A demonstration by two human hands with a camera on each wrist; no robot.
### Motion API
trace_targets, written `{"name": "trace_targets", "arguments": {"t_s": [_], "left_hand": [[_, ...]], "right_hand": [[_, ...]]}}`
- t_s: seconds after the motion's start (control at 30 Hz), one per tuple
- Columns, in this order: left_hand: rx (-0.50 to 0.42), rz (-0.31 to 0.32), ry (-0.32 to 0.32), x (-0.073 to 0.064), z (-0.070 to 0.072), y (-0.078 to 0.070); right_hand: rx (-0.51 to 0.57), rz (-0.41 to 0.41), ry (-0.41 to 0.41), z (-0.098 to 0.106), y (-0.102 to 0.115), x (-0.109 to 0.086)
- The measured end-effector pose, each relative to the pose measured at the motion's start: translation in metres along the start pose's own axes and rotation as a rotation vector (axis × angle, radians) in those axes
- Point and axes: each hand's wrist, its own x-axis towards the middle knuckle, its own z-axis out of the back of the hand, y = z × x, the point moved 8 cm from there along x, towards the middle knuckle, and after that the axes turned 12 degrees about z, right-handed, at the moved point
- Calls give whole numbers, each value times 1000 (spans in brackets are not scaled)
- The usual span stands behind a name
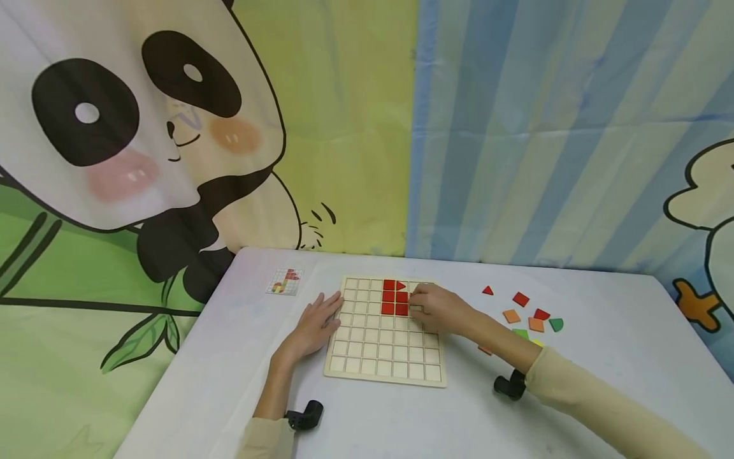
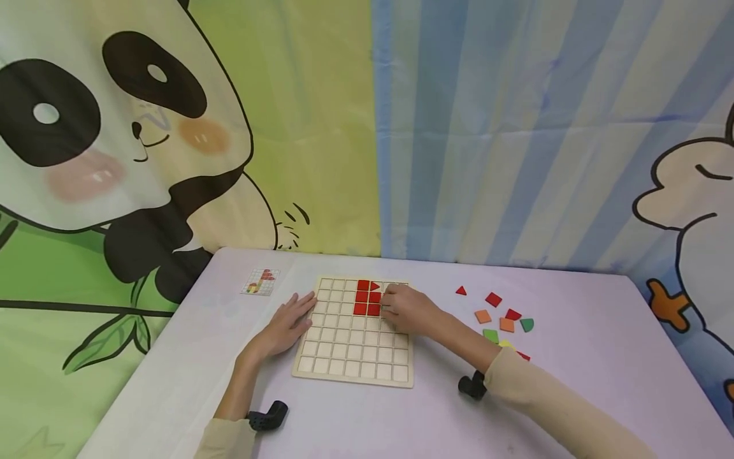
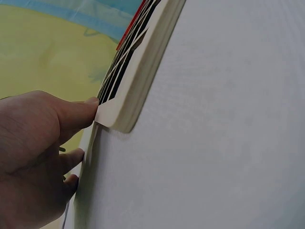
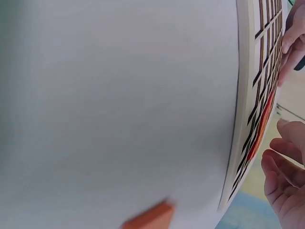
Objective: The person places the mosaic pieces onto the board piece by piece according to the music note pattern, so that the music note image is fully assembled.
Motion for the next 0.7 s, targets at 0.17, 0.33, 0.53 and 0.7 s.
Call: {"name": "trace_targets", "arguments": {"t_s": [0.17, 0.33, 0.53, 0.7], "left_hand": [[9, 0, 2, 1, -1, -1], [13, -10, -4, 0, 0, -3], [15, -13, -9, -1, 1, -3], [14, -14, -10, -1, 1, -4]], "right_hand": [[-26, -71, -10, 16, -16, -31], [1, -244, 8, 29, -39, -71], [-11, -361, 29, 44, -65, -118], [-82, -494, 54, 55, -91, -149]]}}
